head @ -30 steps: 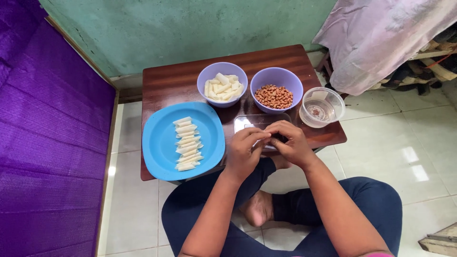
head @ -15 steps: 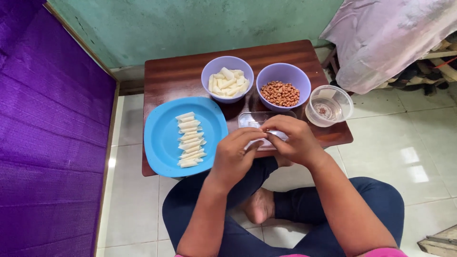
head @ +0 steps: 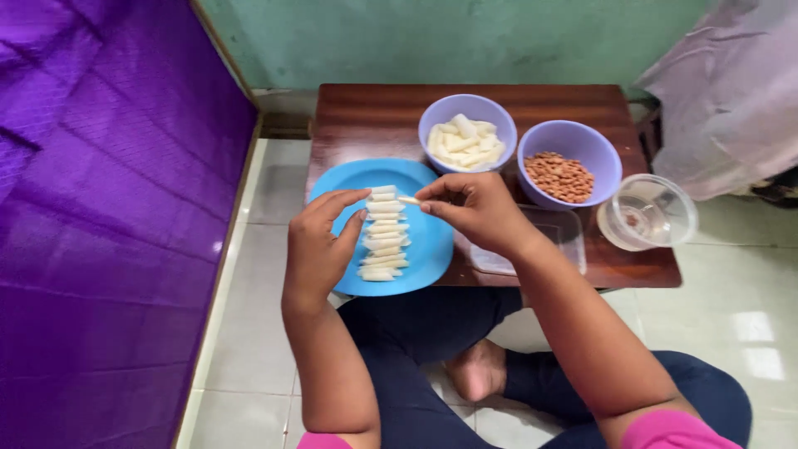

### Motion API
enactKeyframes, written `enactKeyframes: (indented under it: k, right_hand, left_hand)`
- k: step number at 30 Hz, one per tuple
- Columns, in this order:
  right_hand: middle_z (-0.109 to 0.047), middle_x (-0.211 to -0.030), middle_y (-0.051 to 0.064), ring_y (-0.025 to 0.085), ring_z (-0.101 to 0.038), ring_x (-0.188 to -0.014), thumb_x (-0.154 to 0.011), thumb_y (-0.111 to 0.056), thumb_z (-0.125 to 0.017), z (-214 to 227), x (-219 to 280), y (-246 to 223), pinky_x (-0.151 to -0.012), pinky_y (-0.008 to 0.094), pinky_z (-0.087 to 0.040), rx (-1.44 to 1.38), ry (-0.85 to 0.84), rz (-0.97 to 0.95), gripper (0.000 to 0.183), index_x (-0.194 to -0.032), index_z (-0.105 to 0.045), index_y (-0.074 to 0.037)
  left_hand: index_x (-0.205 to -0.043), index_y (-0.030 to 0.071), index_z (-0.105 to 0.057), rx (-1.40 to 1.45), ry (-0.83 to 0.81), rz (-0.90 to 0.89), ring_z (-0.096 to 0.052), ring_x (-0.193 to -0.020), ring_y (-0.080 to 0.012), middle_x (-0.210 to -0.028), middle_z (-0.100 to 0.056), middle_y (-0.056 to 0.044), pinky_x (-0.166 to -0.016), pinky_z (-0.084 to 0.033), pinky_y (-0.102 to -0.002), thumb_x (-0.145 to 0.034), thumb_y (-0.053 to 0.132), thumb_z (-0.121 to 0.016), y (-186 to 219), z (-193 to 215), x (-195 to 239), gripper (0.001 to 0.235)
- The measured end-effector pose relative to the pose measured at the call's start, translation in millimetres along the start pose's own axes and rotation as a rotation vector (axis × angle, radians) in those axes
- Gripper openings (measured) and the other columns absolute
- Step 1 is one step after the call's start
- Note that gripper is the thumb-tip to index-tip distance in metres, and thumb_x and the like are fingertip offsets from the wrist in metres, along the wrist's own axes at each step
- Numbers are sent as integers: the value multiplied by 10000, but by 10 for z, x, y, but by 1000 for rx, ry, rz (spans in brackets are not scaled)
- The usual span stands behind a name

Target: The person sits on the floor and wraps white, cylindrical food items in small, clear plastic wrappers. They place the wrapped items onto a blue plate. Bowls containing peanuts and unwrapped food items are visible on the table.

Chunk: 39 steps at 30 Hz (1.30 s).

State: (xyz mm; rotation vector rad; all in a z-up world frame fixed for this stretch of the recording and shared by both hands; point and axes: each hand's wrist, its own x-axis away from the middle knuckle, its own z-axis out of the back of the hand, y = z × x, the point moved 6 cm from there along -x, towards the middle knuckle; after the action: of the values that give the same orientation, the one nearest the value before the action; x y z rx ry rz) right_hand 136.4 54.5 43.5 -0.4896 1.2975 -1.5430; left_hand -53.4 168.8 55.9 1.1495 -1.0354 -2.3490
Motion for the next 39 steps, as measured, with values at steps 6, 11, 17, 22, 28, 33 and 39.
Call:
enactKeyframes:
  k: [6, 11, 17, 22, 28, 33, 39]
  right_hand:
    - [-761, -744, 103, 280, -728, -711, -834, -32, -735, -258, -380, -36, -668, 400, -547, 384, -98, -29, 136, -947, -798, -73]
    - [-764, -784, 101, 365, -731, -767, -868, -66, -686, -464, -602, 79, -725, 467, -568, 640, -167, -2, 136, -942, -793, -106]
    - [-749, -804, 98, 333, -732, -746, -870, -78, -678, -679, -792, 294, -678, 424, -584, 842, -252, 100, 132, -924, -788, -126]
    - [-743, -831, 77, 295, -742, -752, -873, -72, -684, -748, -891, 383, -683, 388, -593, 927, -268, 132, 148, -913, -798, -160]
    - [-725, -899, 131, 330, -740, -790, -877, -49, -677, -790, -944, 423, -699, 399, -600, 924, -306, 137, 160, -909, -806, -138]
    - [-718, -899, 132, 345, -739, -796, -849, -44, -698, -794, -942, 434, -689, 411, -599, 923, -315, 169, 156, -883, -810, -147]
    - [-720, -865, 99, 332, -736, -781, -828, -74, -693, -804, -931, 446, -672, 419, -598, 1002, -315, 223, 167, -859, -816, -183]
  left_hand:
    - [-1245, 113, -727, -119, -87, 65, -685, -1146, -360, -1148, -736, -123, -1029, -476, -533, -972, 28, -634, -239, 10, -17, 301]
    - [-1312, 48, -677, -198, -173, 63, -601, -1241, -455, -1230, -696, -207, -1102, -339, -652, -977, 23, -578, -228, 6, -88, 350]
    - [-1379, 90, -641, -261, -273, 168, -532, -1351, -397, -1316, -673, -170, -1176, -191, -663, -973, 62, -544, -352, -98, -134, 418]
    - [-1419, 67, -603, -264, -325, 231, -501, -1380, -406, -1353, -651, -195, -1197, -118, -662, -952, 71, -559, -413, -153, -168, 470]
    - [-1470, 46, -540, -244, -398, 300, -438, -1424, -421, -1406, -601, -227, -1204, -66, -662, -929, 109, -590, -530, -174, -146, 547]
    - [-1482, 43, -519, -243, -451, 313, -367, -1466, -412, -1450, -565, -224, -1205, -24, -652, -926, 126, -578, -538, -192, -147, 565]
    - [-1480, 47, -523, -257, -474, 326, -326, -1490, -397, -1465, -557, -204, -1214, 20, -626, -921, 169, -588, -582, -218, -125, 576]
